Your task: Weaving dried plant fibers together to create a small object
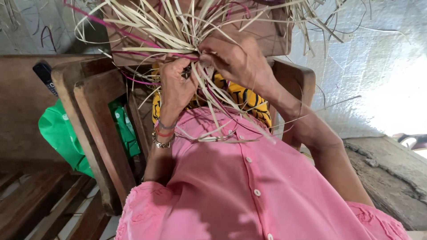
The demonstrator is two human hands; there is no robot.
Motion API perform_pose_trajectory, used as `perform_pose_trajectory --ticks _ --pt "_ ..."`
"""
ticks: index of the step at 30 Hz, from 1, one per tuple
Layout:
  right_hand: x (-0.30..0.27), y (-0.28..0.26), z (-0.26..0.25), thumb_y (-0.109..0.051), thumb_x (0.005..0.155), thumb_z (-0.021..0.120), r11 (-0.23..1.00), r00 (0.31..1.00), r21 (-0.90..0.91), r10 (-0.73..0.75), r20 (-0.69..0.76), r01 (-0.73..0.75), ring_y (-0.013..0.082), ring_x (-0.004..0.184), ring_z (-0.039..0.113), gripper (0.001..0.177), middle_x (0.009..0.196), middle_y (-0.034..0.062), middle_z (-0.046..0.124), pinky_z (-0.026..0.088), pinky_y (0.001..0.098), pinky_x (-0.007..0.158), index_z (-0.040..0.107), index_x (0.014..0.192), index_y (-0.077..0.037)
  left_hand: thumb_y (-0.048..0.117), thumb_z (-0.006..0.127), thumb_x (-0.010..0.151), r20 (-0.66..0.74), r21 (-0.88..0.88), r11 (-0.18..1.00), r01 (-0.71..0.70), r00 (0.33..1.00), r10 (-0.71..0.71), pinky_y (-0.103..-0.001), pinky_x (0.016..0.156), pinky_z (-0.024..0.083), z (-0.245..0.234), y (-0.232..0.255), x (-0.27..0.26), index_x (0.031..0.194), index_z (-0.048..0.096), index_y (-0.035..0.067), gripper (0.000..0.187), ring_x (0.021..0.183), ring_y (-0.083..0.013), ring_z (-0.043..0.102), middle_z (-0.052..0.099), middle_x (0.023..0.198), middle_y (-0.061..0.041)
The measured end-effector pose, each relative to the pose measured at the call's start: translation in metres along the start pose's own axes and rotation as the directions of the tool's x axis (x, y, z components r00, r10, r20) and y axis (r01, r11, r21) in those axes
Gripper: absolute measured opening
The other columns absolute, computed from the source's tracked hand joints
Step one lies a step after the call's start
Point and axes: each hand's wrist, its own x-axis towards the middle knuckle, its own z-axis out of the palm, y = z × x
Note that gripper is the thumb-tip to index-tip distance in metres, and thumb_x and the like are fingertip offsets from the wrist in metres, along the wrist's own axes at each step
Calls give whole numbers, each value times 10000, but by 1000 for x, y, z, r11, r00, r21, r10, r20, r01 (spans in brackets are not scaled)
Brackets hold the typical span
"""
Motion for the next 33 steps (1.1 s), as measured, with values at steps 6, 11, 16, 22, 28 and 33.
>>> perform_pose_trajectory --ticks 6,11,16,22,28,33 --pt "-6 6 6 -146 921 501 988 991 104 102 89 -111 172 550 424 184 682 52 490 334 307 473 567 802 -22 -19 516 823 24 -97 990 105 994 -103 -234 510 319 1 -11 -6 606 479 62 235 556 -82 357 433 573 -3" --pt "-5 4 0 -99 878 534 955 983 232 172 71 -184 169 570 506 123 736 60 592 368 283 540 545 797 -7 147 602 829 51 -193 942 275 961 -270 -247 496 203 -1 -21 -10 578 234 149 446 593 -61 215 219 581 54" --pt "-5 7 6 -203 931 498 978 994 179 104 42 -110 204 636 539 209 726 90 569 407 303 543 550 886 -6 159 581 841 44 -76 987 141 990 -138 -263 511 274 -1 -15 -9 648 380 92 287 570 -98 319 367 609 -10" --pt "-10 5 11 -230 918 497 984 998 170 42 47 -49 153 572 483 221 696 50 532 369 266 474 548 798 -52 53 567 831 30 -75 994 79 997 -77 -262 478 210 0 -28 -14 574 262 112 403 560 -79 227 239 552 21" --pt "-13 -1 15 -147 838 469 981 999 190 -39 30 33 242 707 519 160 761 123 554 427 365 619 543 746 -39 165 588 806 14 -498 821 279 949 -313 -214 508 296 1 -26 -13 655 461 108 206 576 -43 358 430 613 50" --pt "-12 -9 20 -194 769 531 981 980 -27 -188 67 190 209 810 486 100 833 68 562 373 352 720 517 738 -99 142 613 765 -29 -654 681 329 889 -457 -234 620 435 -2 -12 -6 704 547 120 93 668 -41 502 544 702 61"
